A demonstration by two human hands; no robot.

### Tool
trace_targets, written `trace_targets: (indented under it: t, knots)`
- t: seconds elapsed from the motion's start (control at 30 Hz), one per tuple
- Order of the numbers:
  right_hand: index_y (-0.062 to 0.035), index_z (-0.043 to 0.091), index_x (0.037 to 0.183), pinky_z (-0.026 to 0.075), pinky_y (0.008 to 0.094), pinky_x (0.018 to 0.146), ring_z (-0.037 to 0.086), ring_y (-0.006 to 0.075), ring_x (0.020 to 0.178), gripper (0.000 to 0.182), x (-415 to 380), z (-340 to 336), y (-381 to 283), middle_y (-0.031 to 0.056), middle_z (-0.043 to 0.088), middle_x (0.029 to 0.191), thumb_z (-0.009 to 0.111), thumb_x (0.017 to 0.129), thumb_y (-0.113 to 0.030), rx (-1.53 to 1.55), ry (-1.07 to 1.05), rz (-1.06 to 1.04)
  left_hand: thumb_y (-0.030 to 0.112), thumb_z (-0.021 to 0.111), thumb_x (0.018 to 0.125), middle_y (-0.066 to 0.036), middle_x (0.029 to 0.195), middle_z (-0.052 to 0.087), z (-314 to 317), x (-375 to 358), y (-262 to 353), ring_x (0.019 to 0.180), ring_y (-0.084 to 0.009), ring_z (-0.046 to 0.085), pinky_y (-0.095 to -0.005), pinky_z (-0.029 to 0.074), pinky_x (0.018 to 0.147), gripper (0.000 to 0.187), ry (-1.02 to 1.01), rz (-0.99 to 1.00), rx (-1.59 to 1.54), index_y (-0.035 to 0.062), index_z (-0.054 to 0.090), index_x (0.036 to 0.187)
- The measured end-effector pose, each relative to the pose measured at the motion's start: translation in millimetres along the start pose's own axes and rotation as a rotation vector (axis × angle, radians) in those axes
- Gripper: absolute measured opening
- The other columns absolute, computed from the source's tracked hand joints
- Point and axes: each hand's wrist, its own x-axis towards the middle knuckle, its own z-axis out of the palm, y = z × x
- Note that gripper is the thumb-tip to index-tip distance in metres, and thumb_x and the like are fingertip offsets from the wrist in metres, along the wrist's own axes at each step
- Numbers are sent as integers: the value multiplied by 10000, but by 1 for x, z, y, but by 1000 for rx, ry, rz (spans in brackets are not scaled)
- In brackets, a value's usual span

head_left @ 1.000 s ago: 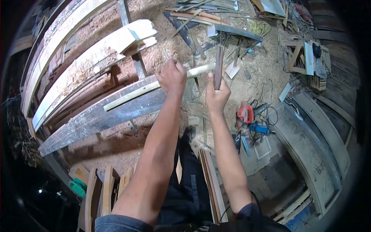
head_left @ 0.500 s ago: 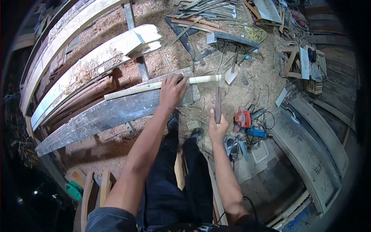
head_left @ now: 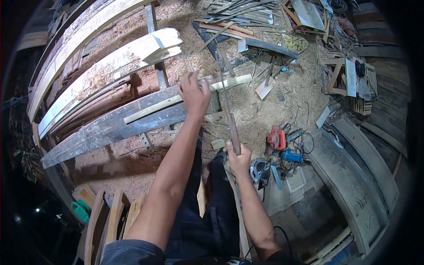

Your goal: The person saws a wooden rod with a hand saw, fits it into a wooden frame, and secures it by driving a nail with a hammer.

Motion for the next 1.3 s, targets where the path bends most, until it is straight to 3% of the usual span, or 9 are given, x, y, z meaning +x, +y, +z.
trace_targets:
  t: [0.1,0.23,0.3,0.43,0.5,0.53,0.6,1.3]
  knots:
    - [8,654,773,413,288,560,483,70,607,354,6,-6,6,-4,535,615,688,948,-298,-57,-30,6,283,520,909,-120,1251,617,32,17,-7,1273,-259,482,-470,216,1147,378,185,-404,151,49,668,1165]
    - [9,638,756,386,286,536,436,66,596,389,15,-7,22,-21,480,600,687,948,-326,-51,-54,86,302,498,905,-106,1211,660,41,21,5,1247,-242,512,-471,197,1160,385,154,-447,416,83,701,1148]
    - [7,609,723,370,283,524,414,65,590,423,16,-6,17,-29,450,590,682,951,-342,11,-36,61,327,491,896,-79,1205,678,29,25,15,1211,-225,547,-476,186,1166,395,-124,-513,454,119,717,1145]
    - [10,598,719,360,282,515,405,66,582,418,18,-11,5,-29,439,583,692,945,-329,-42,-50,69,351,480,897,-65,1205,679,32,24,16,1184,-216,567,-490,174,1170,403,-124,-518,489,139,721,1140]
    - [-19,598,707,404,260,532,506,70,575,396,21,-12,-3,-19,551,611,688,952,-317,-100,-114,71,367,481,895,-61,1199,682,33,25,14,1190,-206,563,-495,173,1169,407,-126,-523,491,152,720,1144]
    - [-19,598,707,404,260,532,506,70,575,396,21,-11,-2,-19,551,611,688,952,-317,-101,-117,74,367,481,895,-61,1199,682,34,25,14,1190,-206,563,-495,173,1169,407,-128,-526,494,152,720,1144]
    - [20,610,751,347,278,504,394,64,574,394,19,-7,4,-37,440,587,708,936,-314,-28,-101,40,370,482,894,-65,1169,687,34,26,14,1180,-212,565,-497,176,1167,398,-117,-520,522,160,722,1131]
    - [20,628,775,393,268,520,449,70,565,362,9,-3,2,-23,505,590,689,952,-289,22,-102,129,348,523,883,-53,1072,707,35,25,12,1129,-220,580,-506,195,1153,316,-74,-512,471,152,743,994]
